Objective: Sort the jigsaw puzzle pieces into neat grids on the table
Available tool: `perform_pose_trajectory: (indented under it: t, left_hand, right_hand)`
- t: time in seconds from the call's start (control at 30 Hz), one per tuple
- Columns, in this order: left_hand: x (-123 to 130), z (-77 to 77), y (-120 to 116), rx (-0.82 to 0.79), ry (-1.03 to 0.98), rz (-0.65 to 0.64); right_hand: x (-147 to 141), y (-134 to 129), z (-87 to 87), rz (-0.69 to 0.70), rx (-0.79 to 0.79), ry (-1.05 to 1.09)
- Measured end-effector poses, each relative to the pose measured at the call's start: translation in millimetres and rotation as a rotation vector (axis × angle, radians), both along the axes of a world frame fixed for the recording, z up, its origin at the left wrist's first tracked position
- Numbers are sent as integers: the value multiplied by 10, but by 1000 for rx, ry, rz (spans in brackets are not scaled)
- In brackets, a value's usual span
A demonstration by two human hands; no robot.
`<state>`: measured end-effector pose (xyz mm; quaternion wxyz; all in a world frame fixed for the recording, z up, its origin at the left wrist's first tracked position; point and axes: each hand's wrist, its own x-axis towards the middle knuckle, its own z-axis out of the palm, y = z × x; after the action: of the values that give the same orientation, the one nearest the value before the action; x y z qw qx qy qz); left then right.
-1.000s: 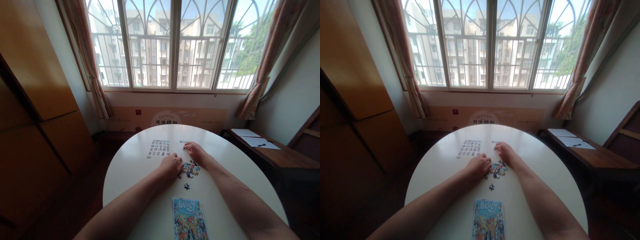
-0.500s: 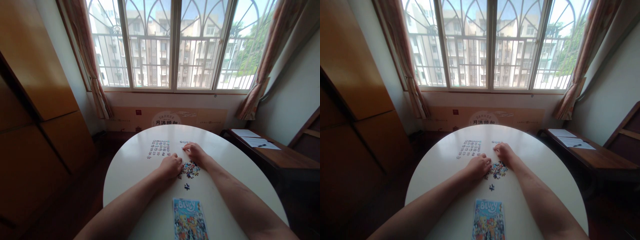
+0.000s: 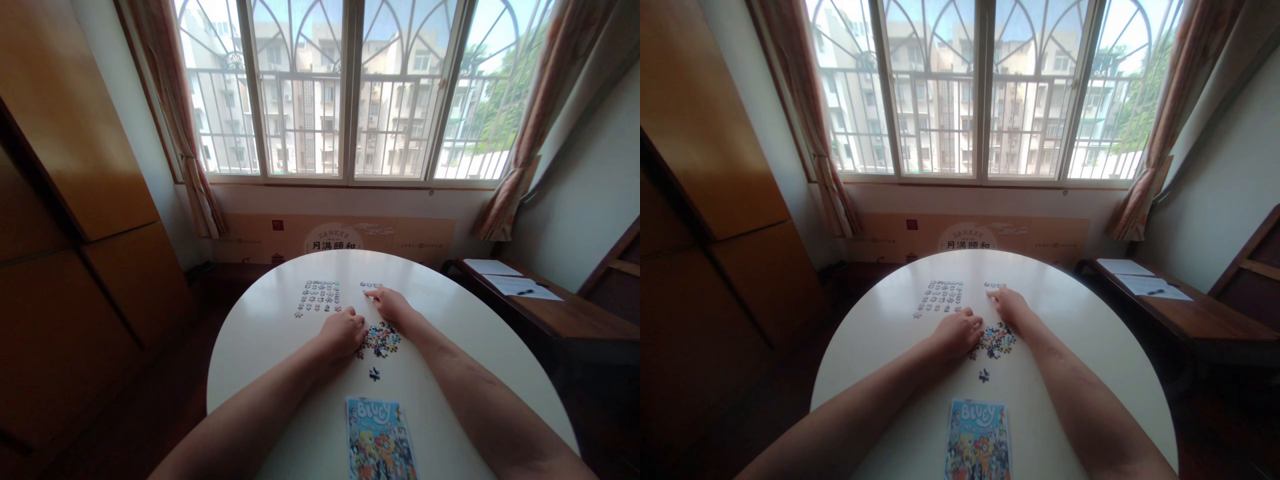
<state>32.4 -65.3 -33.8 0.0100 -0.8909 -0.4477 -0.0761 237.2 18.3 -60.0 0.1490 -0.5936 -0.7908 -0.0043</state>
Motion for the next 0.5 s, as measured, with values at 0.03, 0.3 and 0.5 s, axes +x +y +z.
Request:
perform_pose_trajectory:
  t: [0.03,0.3,0.5]
  left_hand:
    - [0,-10,5,0,-2,0]
    - [8,-24,14,13,-7,-3]
    - [10,21,-15,-1,5,8]
  right_hand:
    - [-5,1,2,-5,-9,-4]
    - [-77,-2,36,-46,-38,-13]
    - [-92,18,8,-32,-4,25]
